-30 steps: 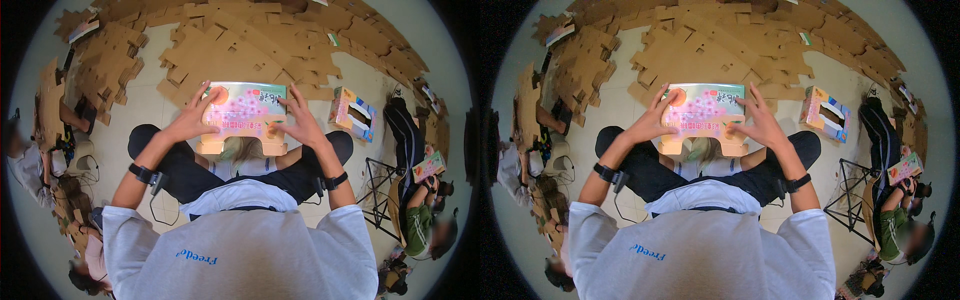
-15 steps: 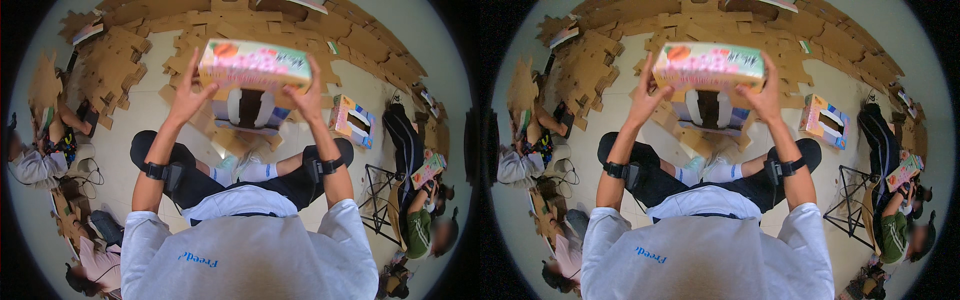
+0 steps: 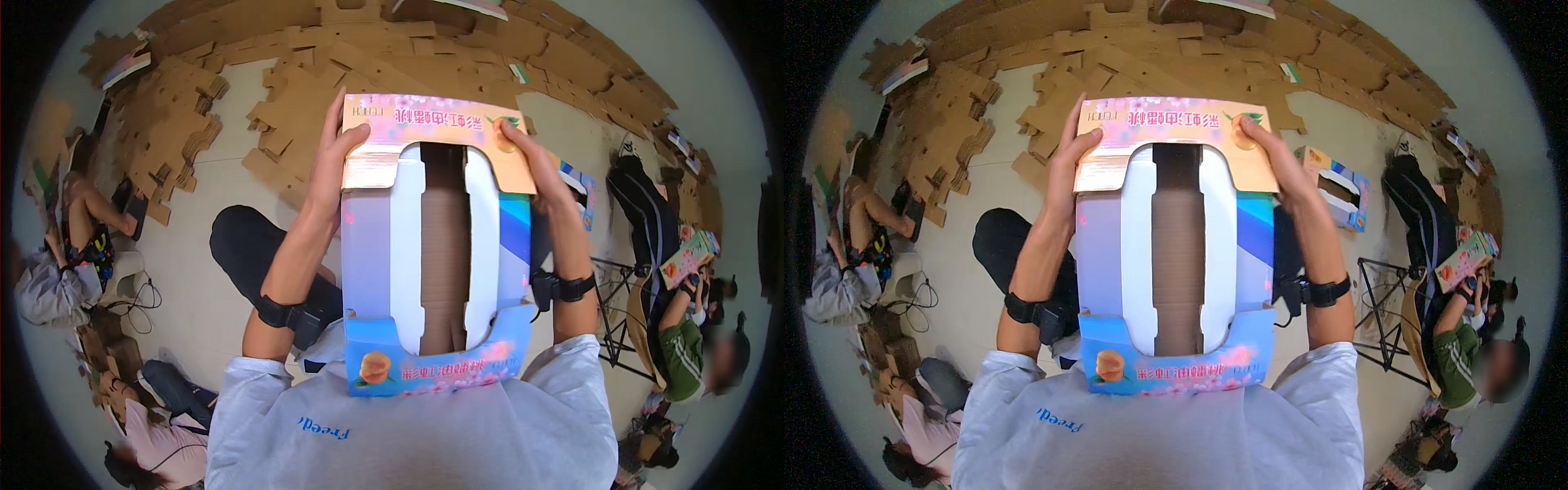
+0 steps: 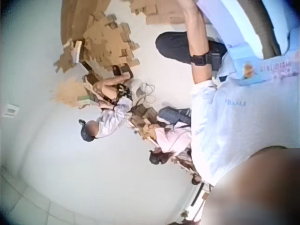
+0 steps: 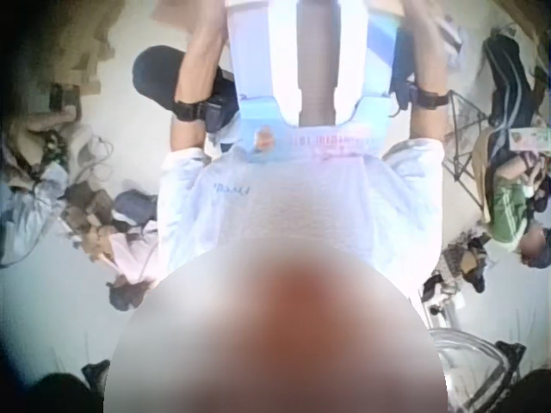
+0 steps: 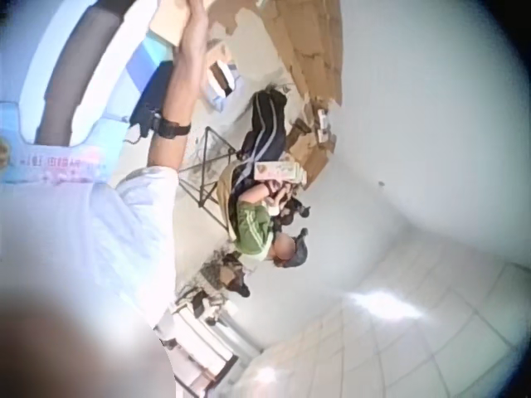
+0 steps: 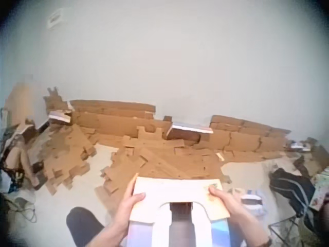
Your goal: Assembling peach-branded cardboard fruit boxes by folding and slotting panels.
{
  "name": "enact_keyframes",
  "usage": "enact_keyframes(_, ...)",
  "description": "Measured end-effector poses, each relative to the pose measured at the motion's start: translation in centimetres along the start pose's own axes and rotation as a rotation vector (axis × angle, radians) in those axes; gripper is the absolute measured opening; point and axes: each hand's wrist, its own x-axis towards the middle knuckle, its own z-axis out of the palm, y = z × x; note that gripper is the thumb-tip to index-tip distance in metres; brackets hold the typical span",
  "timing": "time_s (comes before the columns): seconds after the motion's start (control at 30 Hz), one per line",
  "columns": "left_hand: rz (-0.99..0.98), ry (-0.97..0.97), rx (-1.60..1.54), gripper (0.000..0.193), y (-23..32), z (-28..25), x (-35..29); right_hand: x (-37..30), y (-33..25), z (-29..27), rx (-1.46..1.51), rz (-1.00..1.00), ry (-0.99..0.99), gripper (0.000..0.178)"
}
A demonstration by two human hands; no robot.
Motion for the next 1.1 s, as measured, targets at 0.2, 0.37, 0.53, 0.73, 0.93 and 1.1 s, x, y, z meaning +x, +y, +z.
enact_keyframes(0.2, -0.191, -0.019, 0.076, 0.073, -0.3, 1.4, 0.0, -0.7, 3.4, 0.8, 0.324, -0.088, 0.214, 0.043)
enact_keyframes(0.37, -0.195, -0.058, 0.184, 0.066, 0.5, 0.7, 0.2, -1.1, 3.6, 1.9, 0.255, -0.166, 0.228, 0.048)
enact_keyframes(0.53, 0.168, -0.078, 0.476, 0.05, 1.0, -0.1, 0.1, -1.5, 3.5, 3.0, 0.308, -0.115, 0.17, 0.048)
enact_keyframes(0.73, 0.299, -0.138, 0.73, 0.041, 2.7, -1.8, -0.5, -0.4, 4.8, 4.0, -0.048, -0.317, 0.326, 0.049)
enact_keyframes(0.93, 0.459, -0.023, 0.94, 0.038, 3.9, 0.9, -1.6, 2.1, 7.1, 3.2, -0.418, -0.618, 0.414, 0.053)
enact_keyframes(1.1, 0.382, -0.037, 0.597, 0.04, 3.0, 0.2, -1.0, -3.2, 1.2, 3.4, 0.117, -0.378, 0.269, 0.054)
